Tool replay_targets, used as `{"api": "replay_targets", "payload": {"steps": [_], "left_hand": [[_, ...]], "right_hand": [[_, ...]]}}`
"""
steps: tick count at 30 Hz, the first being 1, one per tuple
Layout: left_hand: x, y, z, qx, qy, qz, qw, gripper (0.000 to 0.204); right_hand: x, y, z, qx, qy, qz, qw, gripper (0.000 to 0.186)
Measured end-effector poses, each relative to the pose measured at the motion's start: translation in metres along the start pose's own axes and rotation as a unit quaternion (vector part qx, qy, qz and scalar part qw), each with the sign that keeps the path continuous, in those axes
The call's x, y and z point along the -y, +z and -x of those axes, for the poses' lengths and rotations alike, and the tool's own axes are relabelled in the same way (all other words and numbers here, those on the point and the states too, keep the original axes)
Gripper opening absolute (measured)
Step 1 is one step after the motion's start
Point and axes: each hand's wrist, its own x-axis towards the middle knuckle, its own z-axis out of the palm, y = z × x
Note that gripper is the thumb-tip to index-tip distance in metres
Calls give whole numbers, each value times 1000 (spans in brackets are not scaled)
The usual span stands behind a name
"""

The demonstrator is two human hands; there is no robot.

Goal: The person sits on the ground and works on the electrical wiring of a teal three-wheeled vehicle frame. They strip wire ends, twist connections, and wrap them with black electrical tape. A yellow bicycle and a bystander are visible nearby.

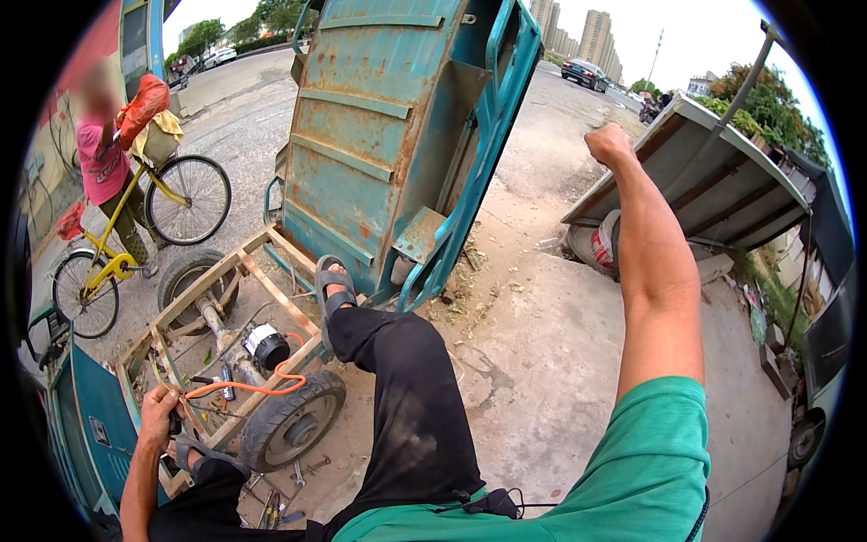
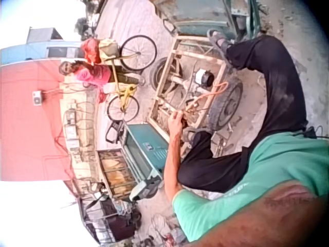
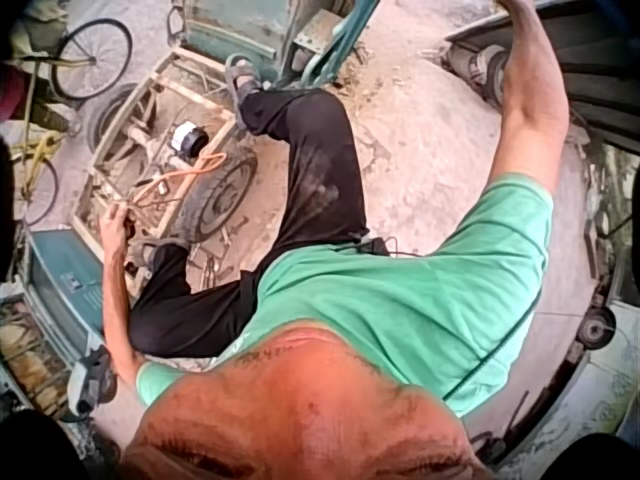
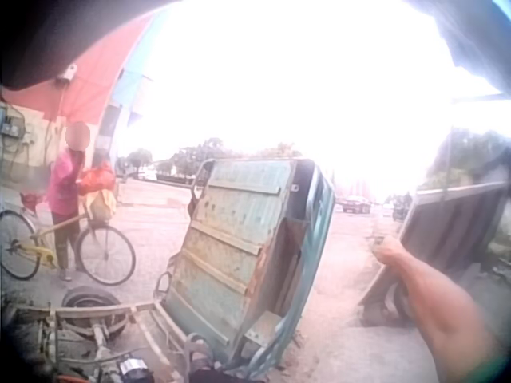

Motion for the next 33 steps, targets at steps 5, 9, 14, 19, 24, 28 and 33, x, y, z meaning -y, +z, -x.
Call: {"api": "replay_targets", "payload": {"steps": [5, 9, 14, 19, 24, 28, 33], "left_hand": [[-12, 2, 3, 17, -29, 9, 999, 25], [-3, 2, 2, 4, -10, 8, 1000, 26], [1, 0, 1, -1, -1, 2, 1000, 27], [-8, 0, 4, 15, -31, 10, 999, 24], [-14, 6, 8, 9, -14, 17, 1000, 25], [-8, 8, 6, 15, 49, 1, 999, 32], [-17, 16, 6, 32, 37, 2, 999, 35]], "right_hand": [[-4, -4, 5, -10, -13, 10, 1000, 39], [-1, -5, 9, -29, -9, -3, 1000, 38], [9, -12, 14, -1, -1, -8, 1000, 36], [0, -8, 7, -34, -10, 1, 999, 36], [4, -12, 13, 13, 10, -7, 1000, 41], [2, -9, 12, 8, 16, -5, 1000, 45], [-6, -13, 9, 18, 32, -19, 999, 45]]}}
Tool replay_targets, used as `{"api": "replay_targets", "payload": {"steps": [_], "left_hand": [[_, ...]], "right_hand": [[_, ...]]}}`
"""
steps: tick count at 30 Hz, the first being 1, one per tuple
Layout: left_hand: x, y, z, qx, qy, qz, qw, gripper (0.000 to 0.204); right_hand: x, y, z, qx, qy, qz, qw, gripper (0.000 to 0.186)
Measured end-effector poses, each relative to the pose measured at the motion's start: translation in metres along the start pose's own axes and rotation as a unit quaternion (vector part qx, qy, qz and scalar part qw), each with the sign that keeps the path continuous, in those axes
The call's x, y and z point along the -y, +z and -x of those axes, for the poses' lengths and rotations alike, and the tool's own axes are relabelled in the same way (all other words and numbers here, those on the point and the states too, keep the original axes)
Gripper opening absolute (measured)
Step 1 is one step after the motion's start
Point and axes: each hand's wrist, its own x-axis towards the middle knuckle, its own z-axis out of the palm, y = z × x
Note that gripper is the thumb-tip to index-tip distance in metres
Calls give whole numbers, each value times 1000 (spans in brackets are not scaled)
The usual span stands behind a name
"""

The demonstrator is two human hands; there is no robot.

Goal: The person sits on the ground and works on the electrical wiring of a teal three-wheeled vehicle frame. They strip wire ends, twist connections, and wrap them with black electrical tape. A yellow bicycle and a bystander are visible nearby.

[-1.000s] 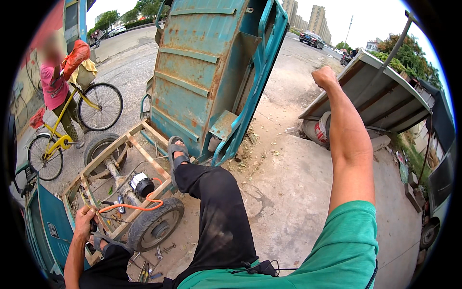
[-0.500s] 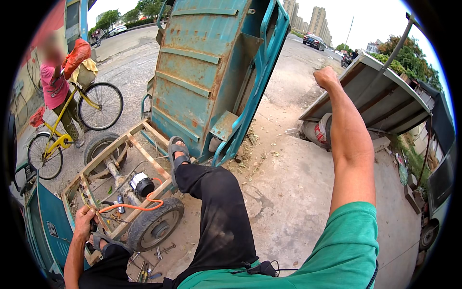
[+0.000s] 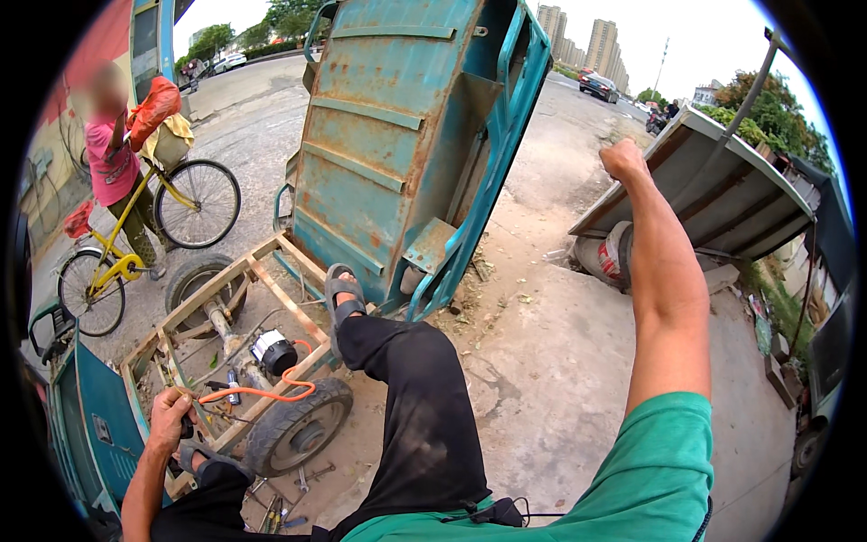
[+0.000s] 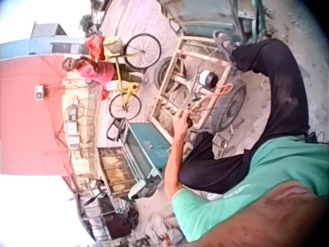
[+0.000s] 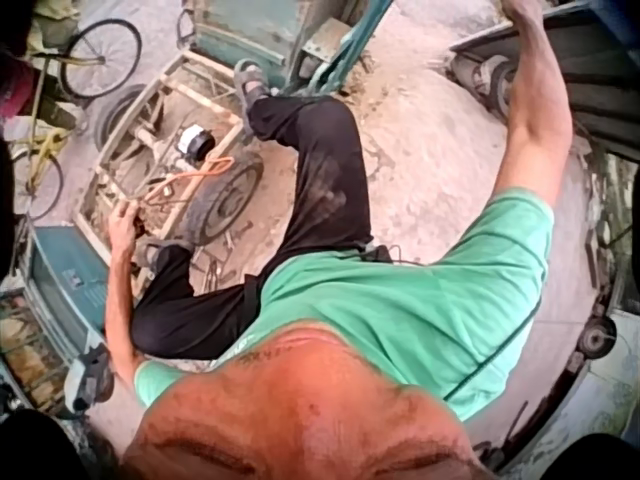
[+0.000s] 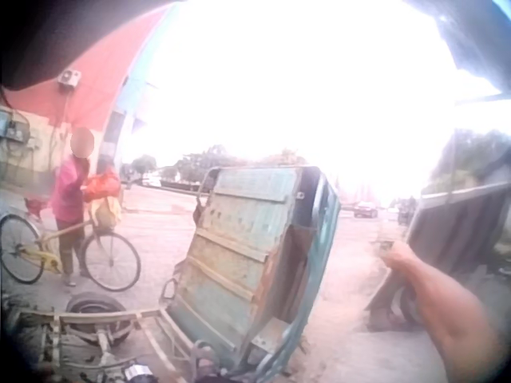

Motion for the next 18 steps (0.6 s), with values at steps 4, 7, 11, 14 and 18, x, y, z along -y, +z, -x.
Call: {"api": "replay_targets", "payload": {"steps": [4, 7, 11, 14, 18], "left_hand": [[-4, -4, 4, -7, -21, 11, 1000, 33], [7, -9, 3, -8, -15, -4, 1000, 31], [3, -7, 2, -4, -23, -5, 1000, 30], [10, -9, 0, -6, -4, -3, 1000, 30], [4, -9, 3, -6, -25, 2, 1000, 31]], "right_hand": [[6, -5, 6, 0, -11, 3, 1000, 48], [-5, 9, -3, -36, -1, -12, 999, 48], [-12, 6, -13, -25, 0, -2, 1000, 47], [-13, 5, -22, -25, -23, 11, 999, 45], [2, 2, 0, -41, -35, 11, 999, 46]]}}
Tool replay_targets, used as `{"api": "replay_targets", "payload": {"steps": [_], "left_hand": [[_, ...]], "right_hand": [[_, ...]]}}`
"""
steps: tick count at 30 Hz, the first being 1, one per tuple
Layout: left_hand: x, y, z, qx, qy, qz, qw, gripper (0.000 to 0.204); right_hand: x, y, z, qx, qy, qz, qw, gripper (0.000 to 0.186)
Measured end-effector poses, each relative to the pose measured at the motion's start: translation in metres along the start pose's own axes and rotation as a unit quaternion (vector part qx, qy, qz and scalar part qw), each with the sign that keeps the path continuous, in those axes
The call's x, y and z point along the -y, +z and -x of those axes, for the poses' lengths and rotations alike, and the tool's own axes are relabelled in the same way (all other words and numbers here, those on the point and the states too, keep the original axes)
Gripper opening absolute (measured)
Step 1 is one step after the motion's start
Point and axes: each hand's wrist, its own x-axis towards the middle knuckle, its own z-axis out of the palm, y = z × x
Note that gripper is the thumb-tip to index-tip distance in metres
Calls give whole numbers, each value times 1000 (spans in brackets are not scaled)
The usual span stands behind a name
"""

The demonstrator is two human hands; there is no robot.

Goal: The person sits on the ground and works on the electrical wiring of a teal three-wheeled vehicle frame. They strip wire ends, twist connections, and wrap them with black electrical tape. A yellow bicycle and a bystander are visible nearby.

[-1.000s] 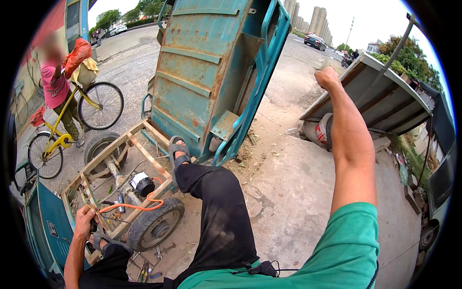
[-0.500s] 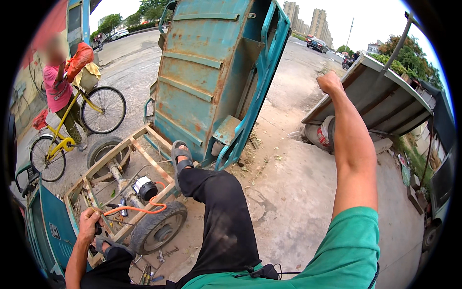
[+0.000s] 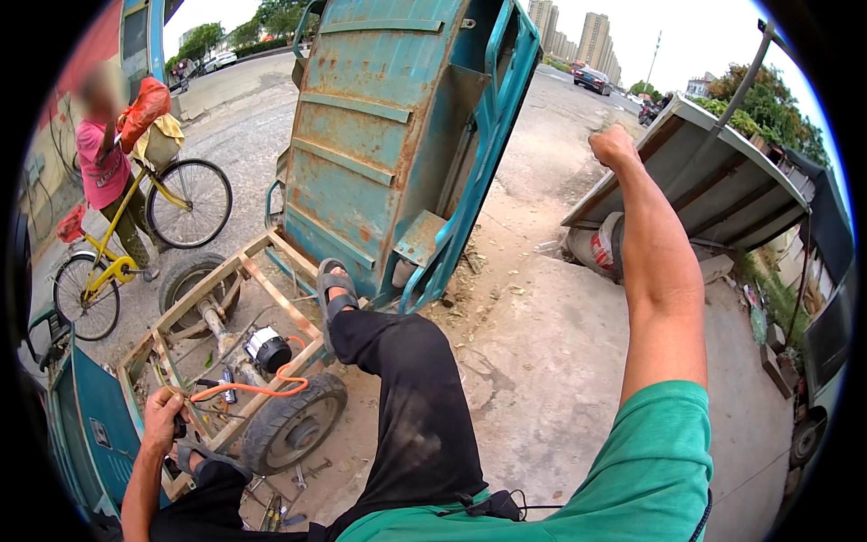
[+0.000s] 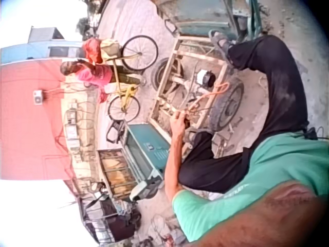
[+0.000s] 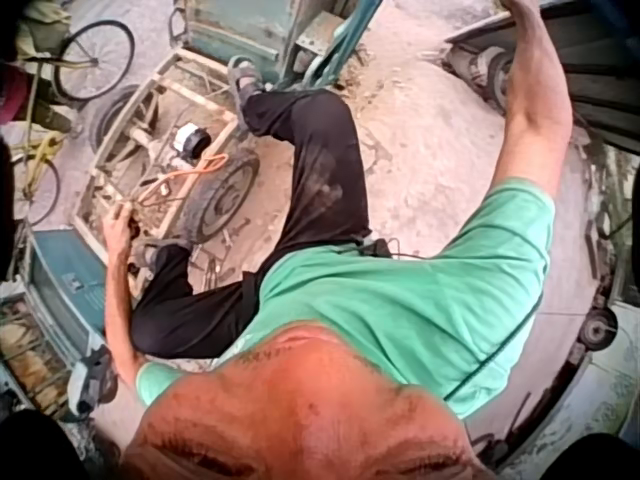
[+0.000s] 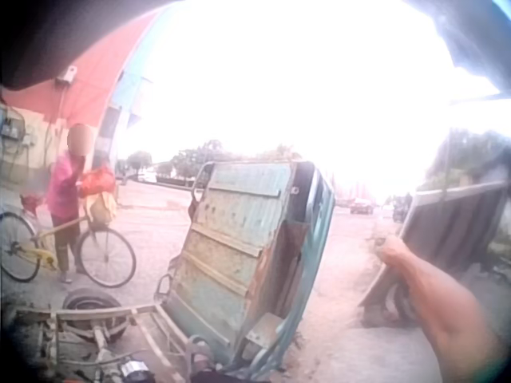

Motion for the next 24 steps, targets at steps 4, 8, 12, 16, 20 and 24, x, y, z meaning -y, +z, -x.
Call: {"api": "replay_targets", "payload": {"steps": [4, 8, 12, 16, 20, 24], "left_hand": [[-1, 2, -1, -4, -2, 2, 1000, 31], [9, 0, -2, -16, 15, -3, 1000, 29], [4, 5, -3, -14, 20, -9, 1000, 29], [-4, 2, 0, -1, -14, -7, 1000, 30], [0, -2, -1, -3, -7, -12, 1000, 30], [-2, 2, -1, 4, 1, 9, 1000, 29]], "right_hand": [[-2, -3, 4, 20, 12, -2, 1000, 45], [2, -4, 8, 30, 10, -5, 999, 43], [-3, -2, 2, 45, 20, -14, 999, 46], [-10, -1, -1, 14, 6, 11, 1000, 50], [-9, 0, -7, 33, 14, -2, 999, 51], [-10, 3, -10, 27, 14, -4, 1000, 53]]}}
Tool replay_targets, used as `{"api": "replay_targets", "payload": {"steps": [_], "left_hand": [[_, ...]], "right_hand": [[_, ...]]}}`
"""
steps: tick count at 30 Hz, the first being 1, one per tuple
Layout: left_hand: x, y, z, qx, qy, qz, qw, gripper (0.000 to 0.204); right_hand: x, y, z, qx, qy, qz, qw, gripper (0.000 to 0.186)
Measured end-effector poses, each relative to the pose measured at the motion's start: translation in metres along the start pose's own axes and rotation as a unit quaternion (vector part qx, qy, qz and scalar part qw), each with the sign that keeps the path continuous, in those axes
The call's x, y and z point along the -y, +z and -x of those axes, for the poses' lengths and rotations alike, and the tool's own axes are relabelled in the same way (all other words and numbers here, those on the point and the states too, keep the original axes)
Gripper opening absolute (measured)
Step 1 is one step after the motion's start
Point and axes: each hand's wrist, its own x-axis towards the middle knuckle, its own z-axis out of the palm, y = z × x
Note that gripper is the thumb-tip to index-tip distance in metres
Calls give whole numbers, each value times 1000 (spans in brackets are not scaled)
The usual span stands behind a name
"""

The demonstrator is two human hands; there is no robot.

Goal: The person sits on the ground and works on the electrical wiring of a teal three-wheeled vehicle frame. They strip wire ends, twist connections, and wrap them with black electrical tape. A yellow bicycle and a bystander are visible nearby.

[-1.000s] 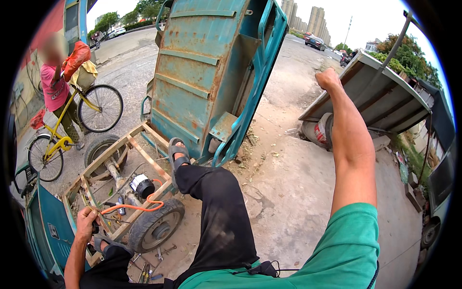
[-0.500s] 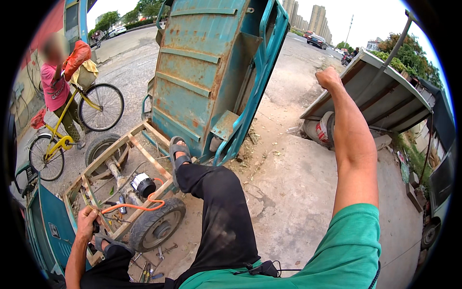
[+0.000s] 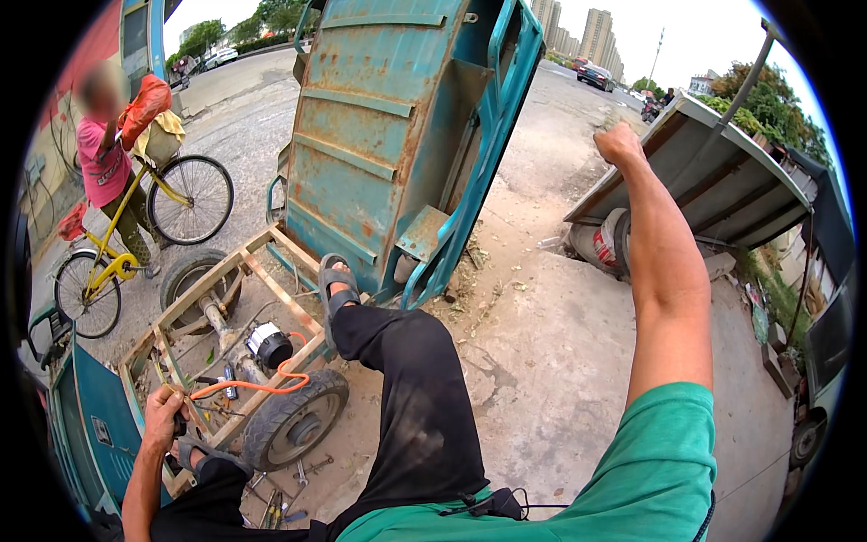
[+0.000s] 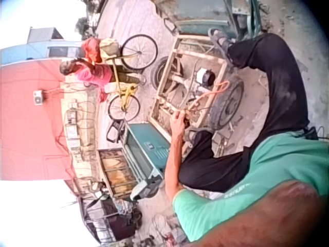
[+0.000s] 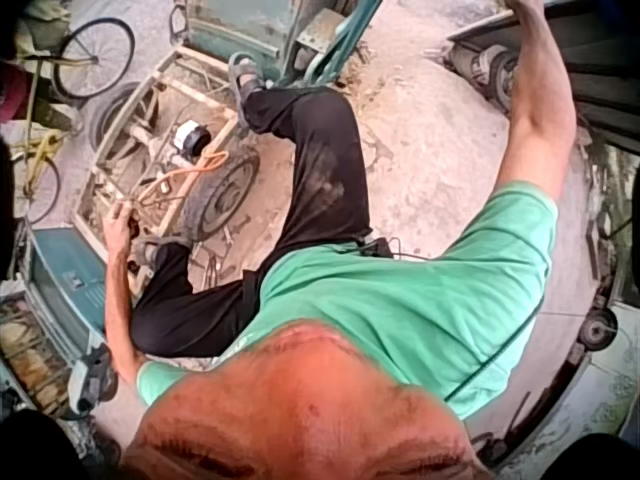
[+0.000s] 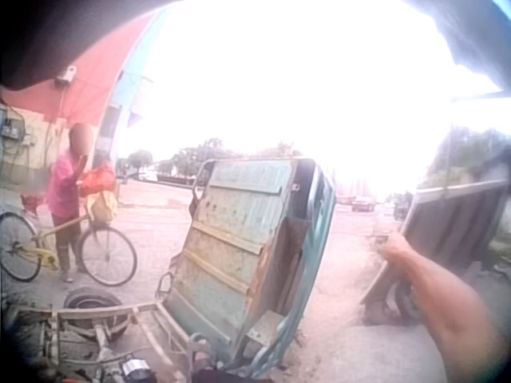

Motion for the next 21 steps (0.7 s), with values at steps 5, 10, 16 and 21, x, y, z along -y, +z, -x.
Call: {"api": "replay_targets", "payload": {"steps": [5, 10, 16, 21], "left_hand": [[1, -2, 4, -14, -13, -3, 1000, 28], [-3, 3, -2, -19, -29, -4, 999, 27], [-1, 2, -8, -18, -26, -23, 999, 26], [-8, 12, -16, -2, -32, -23, 999, 27]], "right_hand": [[8, 0, 10, -20, 0, -1, 1000, 59], [2, 9, -8, -29, -9, 4, 1000, 65], [46, 20, 13, 23, -42, -29, 998, 75], [9, 7, -14, -19, -34, 1, 999, 75]]}}
